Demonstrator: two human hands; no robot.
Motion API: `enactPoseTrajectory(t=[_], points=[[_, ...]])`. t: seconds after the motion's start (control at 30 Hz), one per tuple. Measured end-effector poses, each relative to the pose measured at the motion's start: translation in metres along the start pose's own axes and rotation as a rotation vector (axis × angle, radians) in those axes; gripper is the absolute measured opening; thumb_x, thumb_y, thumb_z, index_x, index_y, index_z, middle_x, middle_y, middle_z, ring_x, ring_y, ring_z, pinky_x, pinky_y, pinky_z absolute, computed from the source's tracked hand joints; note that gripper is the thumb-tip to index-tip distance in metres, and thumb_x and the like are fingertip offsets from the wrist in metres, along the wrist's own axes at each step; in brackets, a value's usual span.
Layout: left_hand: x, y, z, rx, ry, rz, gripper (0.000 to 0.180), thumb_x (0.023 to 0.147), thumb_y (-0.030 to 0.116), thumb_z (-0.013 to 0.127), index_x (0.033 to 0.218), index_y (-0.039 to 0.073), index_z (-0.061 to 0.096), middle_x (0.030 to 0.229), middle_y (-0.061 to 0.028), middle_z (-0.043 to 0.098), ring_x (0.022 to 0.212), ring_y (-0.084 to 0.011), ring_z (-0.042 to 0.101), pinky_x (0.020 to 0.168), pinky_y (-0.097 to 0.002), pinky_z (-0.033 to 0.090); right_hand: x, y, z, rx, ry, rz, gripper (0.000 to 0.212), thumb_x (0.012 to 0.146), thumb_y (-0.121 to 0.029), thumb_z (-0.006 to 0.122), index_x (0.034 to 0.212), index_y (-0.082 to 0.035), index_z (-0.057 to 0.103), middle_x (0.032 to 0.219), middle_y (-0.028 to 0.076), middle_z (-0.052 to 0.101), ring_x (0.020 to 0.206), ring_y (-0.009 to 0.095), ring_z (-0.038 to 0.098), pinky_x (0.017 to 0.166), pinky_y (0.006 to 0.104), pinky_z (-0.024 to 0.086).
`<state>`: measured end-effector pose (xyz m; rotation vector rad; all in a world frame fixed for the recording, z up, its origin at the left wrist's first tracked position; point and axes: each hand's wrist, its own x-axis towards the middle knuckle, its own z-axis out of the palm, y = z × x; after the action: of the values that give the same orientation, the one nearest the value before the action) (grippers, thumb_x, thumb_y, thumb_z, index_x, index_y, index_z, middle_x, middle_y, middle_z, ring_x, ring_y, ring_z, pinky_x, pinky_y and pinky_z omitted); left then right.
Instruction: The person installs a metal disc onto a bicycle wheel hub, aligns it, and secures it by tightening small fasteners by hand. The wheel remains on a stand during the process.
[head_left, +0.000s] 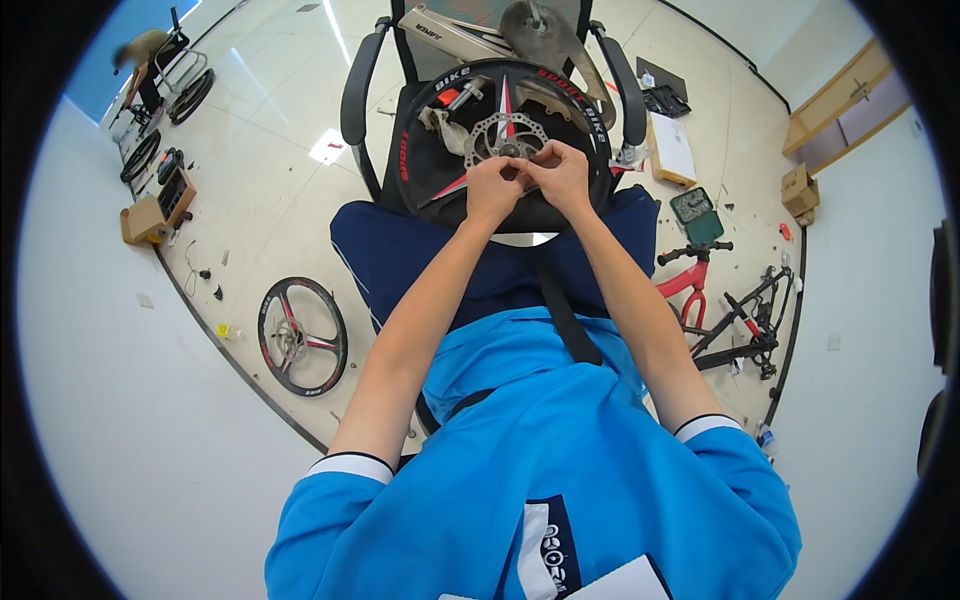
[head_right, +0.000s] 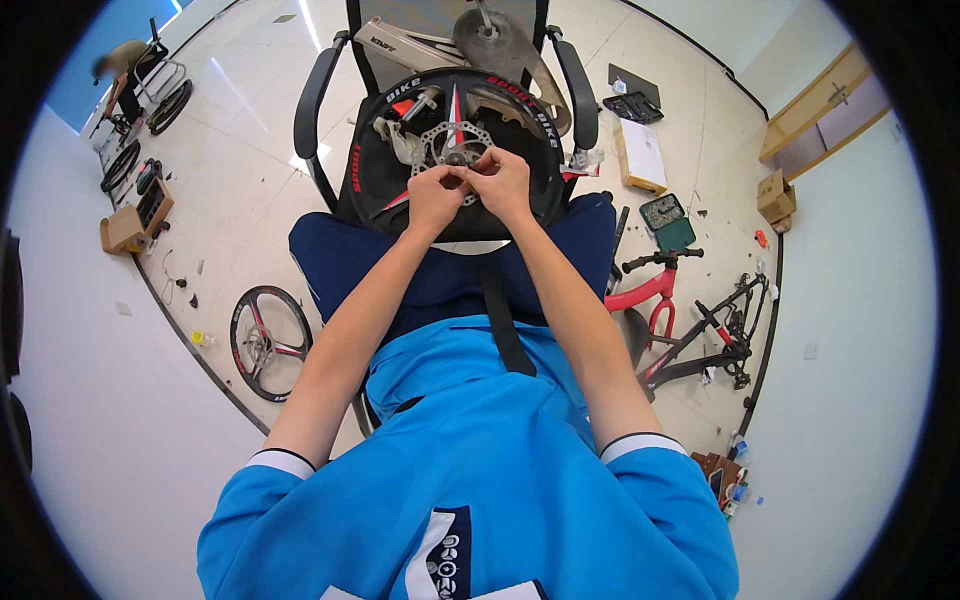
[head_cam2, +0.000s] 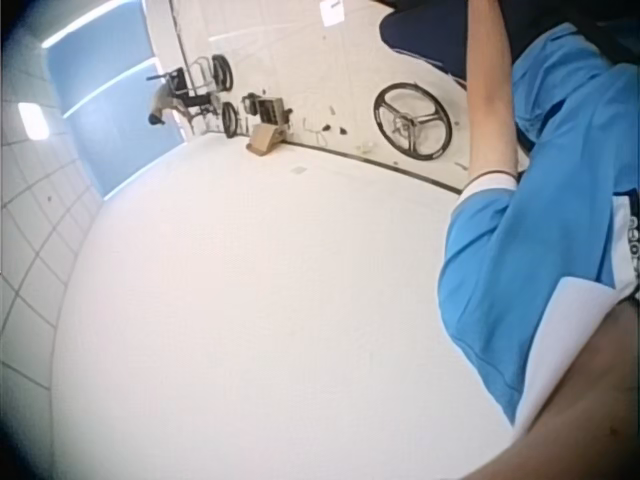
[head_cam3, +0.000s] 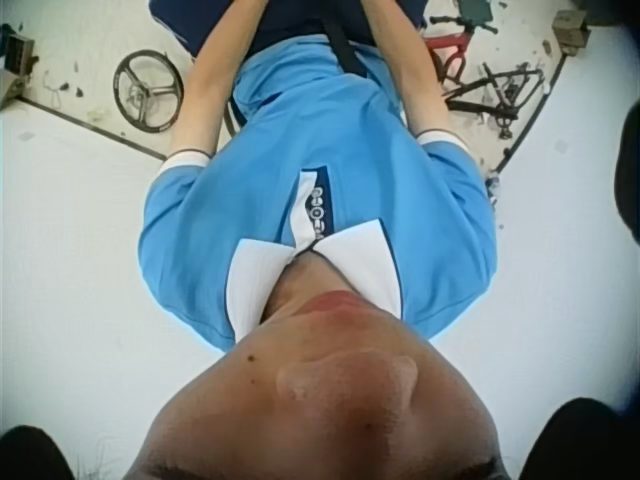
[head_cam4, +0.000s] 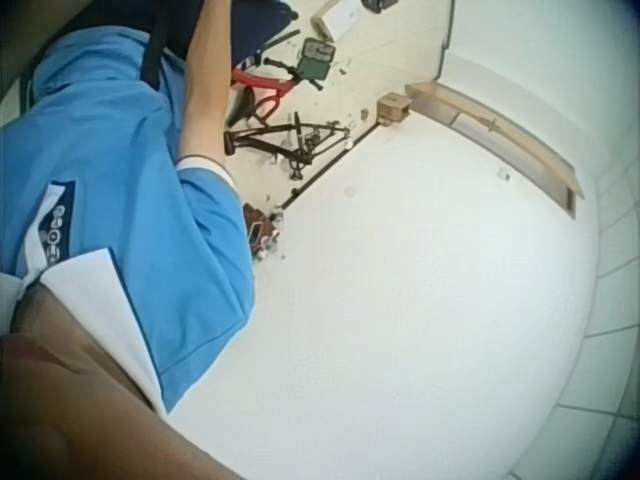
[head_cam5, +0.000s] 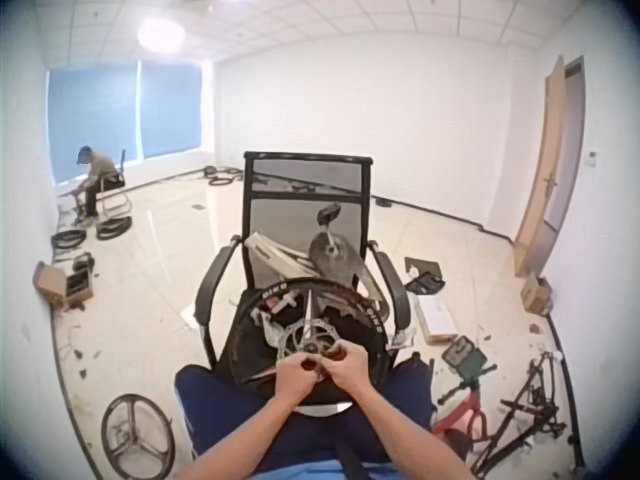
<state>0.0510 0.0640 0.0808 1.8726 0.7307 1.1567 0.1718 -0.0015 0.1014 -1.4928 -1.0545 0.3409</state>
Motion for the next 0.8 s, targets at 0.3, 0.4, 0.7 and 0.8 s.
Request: enactPoseTrajectory(t=[0.3, 0.4, 0.7, 0.8], points=[[-0.018, -0.003, -0.001, -0.044, 0.053, -0.007, 0.018, 0.078, 0.013, 0.080, 0.089, 0.000, 0.075, 0.079, -0.0123, 0.072, 0.069, -0.0191, 0.071, 0.064, -0.0290, 0.054, -0.008, -0.011, -0.004, 0.360, -0.033, 0.069, 0.020, 0.079, -0.005, 0.082, 0.074, 0.002, 0.063, 0.071, 0.005, 0.068, 0.065, 0.008, 0.065, 0.058, 0.0222, 0.052], [-0.015, -0.012, -0.003, 0.037, 0.106, 0.018, 0.020, 0.076, 0.013, 0.081, 0.090, 0.000, 0.075, 0.077, -0.0122, 0.070, 0.066, -0.0207, 0.069, 0.063, -0.0302, 0.053, -0.011, -0.007, -0.005, 0.325, -0.040, 0.059, 0.015, 0.082, -0.002, 0.078, 0.077, 0.002, 0.064, 0.079, 0.009, 0.071, 0.070, 0.011, 0.068, 0.065, 0.0240, 0.055], [-0.005, -0.026, -0.002, 0.186, 0.037, 0.056, 0.019, 0.077, 0.013, 0.077, 0.092, 0.002, 0.075, 0.080, -0.0138, 0.066, 0.070, -0.0273, 0.066, 0.067, -0.0355, 0.053, -0.006, -0.001, -0.009, 0.391, -0.021, 0.128, 0.012, 0.086, -0.002, 0.075, 0.081, 0.001, 0.064, 0.085, 0.010, 0.072, 0.079, 0.015, 0.071, 0.072, 0.0262, 0.059], [-0.002, -0.029, 0.001, 0.245, 0.038, 0.073, 0.016, 0.079, 0.014, 0.075, 0.091, 0.004, 0.076, 0.080, -0.0144, 0.065, 0.071, -0.0291, 0.066, 0.068, -0.0372, 0.053, -0.003, 0.001, -0.005, 0.361, -0.027, 0.133, 0.012, 0.086, -0.002, 0.075, 0.081, 0.001, 0.064, 0.085, 0.010, 0.071, 0.079, 0.015, 0.071, 0.071, 0.0261, 0.059]])
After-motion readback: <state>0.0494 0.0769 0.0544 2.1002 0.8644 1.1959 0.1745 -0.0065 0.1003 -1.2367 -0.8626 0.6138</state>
